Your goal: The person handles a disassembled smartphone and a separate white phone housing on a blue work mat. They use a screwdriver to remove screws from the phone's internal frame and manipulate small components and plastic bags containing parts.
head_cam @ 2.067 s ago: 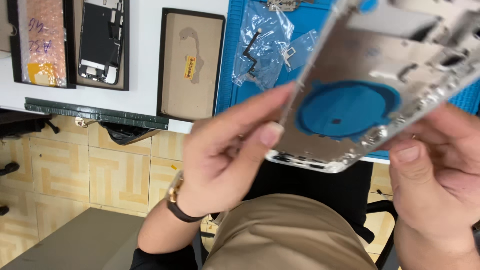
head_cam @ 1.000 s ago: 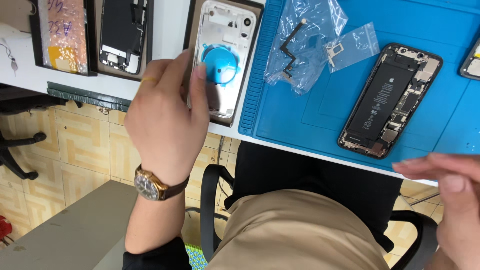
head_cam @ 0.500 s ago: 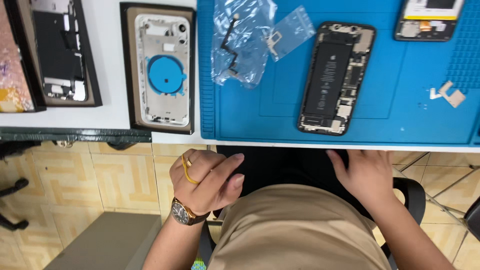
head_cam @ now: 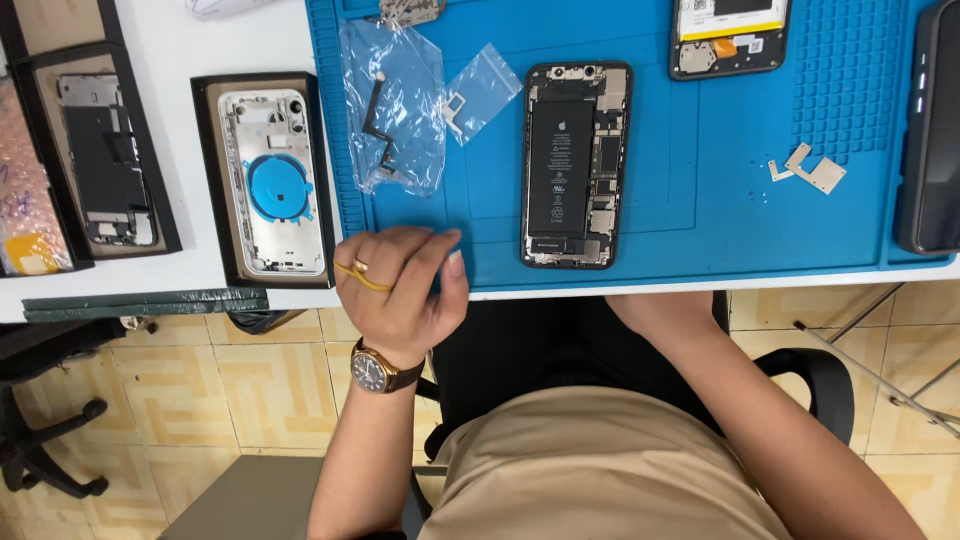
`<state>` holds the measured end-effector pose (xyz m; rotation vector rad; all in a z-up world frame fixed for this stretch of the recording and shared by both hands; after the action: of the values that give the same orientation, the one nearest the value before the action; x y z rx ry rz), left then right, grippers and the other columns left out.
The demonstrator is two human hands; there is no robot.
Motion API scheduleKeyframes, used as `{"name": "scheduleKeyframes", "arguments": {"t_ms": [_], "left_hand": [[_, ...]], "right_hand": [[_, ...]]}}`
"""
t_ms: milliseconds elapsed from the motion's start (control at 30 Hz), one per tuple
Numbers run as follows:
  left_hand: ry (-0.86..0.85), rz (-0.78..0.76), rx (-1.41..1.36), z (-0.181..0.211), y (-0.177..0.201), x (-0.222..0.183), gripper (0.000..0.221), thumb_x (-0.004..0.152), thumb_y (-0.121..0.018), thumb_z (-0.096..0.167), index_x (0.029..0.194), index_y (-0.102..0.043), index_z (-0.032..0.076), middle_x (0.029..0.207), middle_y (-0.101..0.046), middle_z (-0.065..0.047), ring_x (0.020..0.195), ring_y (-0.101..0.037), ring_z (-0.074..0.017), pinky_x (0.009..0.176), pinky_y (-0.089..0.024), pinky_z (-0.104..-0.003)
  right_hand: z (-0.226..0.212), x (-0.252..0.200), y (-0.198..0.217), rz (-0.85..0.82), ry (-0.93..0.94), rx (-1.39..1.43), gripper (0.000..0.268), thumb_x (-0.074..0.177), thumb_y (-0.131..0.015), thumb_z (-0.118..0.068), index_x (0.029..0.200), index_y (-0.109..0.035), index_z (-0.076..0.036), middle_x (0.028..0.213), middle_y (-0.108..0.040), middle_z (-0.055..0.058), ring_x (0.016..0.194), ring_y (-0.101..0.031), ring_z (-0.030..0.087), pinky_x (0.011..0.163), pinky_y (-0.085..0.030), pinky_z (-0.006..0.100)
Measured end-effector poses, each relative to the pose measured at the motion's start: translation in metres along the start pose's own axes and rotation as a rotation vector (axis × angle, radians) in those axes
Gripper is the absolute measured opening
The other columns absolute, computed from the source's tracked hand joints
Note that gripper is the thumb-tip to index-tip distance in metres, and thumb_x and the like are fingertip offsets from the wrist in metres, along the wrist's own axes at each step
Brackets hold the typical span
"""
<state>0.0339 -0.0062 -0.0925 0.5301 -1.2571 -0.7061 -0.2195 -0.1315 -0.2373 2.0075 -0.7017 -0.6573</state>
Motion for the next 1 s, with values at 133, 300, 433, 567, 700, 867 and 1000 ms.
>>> {"name": "scheduleKeyframes", "arguments": {"t_ms": [133, 300, 433, 567, 700, 867, 1000], "left_hand": [[0.010, 0.035, 0.038, 0.002, -0.002, -0.001, 0.028, 0.107, -0.058, 0.022, 0.096, -0.080, 0.010, 0.088, -0.071, -0.006, 0.073, -0.069, -0.0233, 0.074, -0.045, -0.040], [0.023, 0.070, 0.039, 0.004, 0.000, 0.003, 0.030, 0.107, -0.057, 0.021, 0.092, -0.079, 0.008, 0.086, -0.072, -0.006, 0.072, -0.070, -0.0234, 0.075, -0.045, -0.040], [0.033, 0.079, 0.069, 0.006, -0.002, 0.003, 0.031, 0.108, -0.056, 0.019, 0.089, -0.079, 0.009, 0.085, -0.071, -0.005, 0.070, -0.067, -0.0223, 0.073, -0.042, -0.040], [0.040, 0.079, 0.096, 0.007, -0.002, 0.004, 0.033, 0.109, -0.056, 0.019, 0.088, -0.078, 0.008, 0.084, -0.071, -0.005, 0.070, -0.065, -0.0230, 0.072, -0.041, -0.040], [0.047, 0.044, 0.094, 0.010, -0.001, 0.006, 0.035, 0.110, -0.054, 0.019, 0.089, -0.079, 0.009, 0.085, -0.071, -0.005, 0.071, -0.063, -0.0243, 0.072, -0.040, -0.041], [0.066, 0.019, 0.084, 0.006, -0.004, 0.006, 0.034, 0.109, -0.054, 0.019, 0.090, -0.080, 0.008, 0.085, -0.071, -0.005, 0.072, -0.064, -0.0251, 0.072, -0.040, -0.042], [0.055, 0.019, 0.060, 0.007, -0.003, 0.005, 0.032, 0.108, -0.056, 0.018, 0.091, -0.081, 0.007, 0.085, -0.071, -0.008, 0.071, -0.065, -0.0275, 0.072, -0.041, -0.043]], "right_hand": [[0.045, -0.007, -0.006, -0.006, -0.003, -0.054, 0.027, 0.112, -0.055, -0.032, 0.089, -0.065, -0.022, 0.100, -0.071, 0.002, 0.105, -0.066, 0.031, 0.095, -0.054, 0.049], [0.033, -0.015, 0.000, 0.091, 0.239, -0.071, 0.021, 0.105, -0.065, -0.021, 0.122, -0.075, -0.013, 0.124, -0.076, 0.016, 0.117, -0.068, 0.044, 0.096, -0.057, 0.055], [0.006, 0.007, 0.036, 0.033, 0.068, 0.012, 0.054, 0.110, -0.057, -0.043, 0.159, -0.057, -0.018, 0.165, -0.053, 0.020, 0.152, -0.043, 0.049, 0.126, -0.030, 0.066], [0.042, -0.018, 0.011, 0.180, 0.393, -0.014, 0.031, 0.107, -0.063, -0.020, 0.132, -0.073, -0.005, 0.135, -0.074, 0.023, 0.128, -0.066, 0.050, 0.110, -0.053, 0.057], [0.038, -0.019, 0.012, 0.066, 0.186, -0.166, 0.032, 0.104, -0.061, -0.023, 0.131, -0.075, -0.013, 0.128, -0.075, 0.015, 0.119, -0.067, 0.046, 0.086, -0.058, 0.056], [0.032, -0.026, 0.041, -0.363, -0.171, 0.025, 0.040, 0.103, -0.056, -0.033, 0.140, -0.063, -0.021, 0.141, -0.068, 0.007, 0.129, -0.059, 0.040, 0.086, -0.055, 0.055], [0.028, -0.031, 0.023, -0.133, 0.079, -0.219, 0.026, 0.104, -0.057, -0.033, 0.125, -0.069, -0.023, 0.122, -0.073, 0.006, 0.116, -0.066, 0.040, 0.079, -0.058, 0.056]]}}
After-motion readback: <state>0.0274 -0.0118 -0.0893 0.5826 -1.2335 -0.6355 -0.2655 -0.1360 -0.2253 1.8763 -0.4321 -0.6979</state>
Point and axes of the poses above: each hand's wrist, its own x-axis towards the middle knuckle, its own y-axis out of the back of the hand, z = x × y, the point moved 4 cm from there along x, towards the middle knuckle
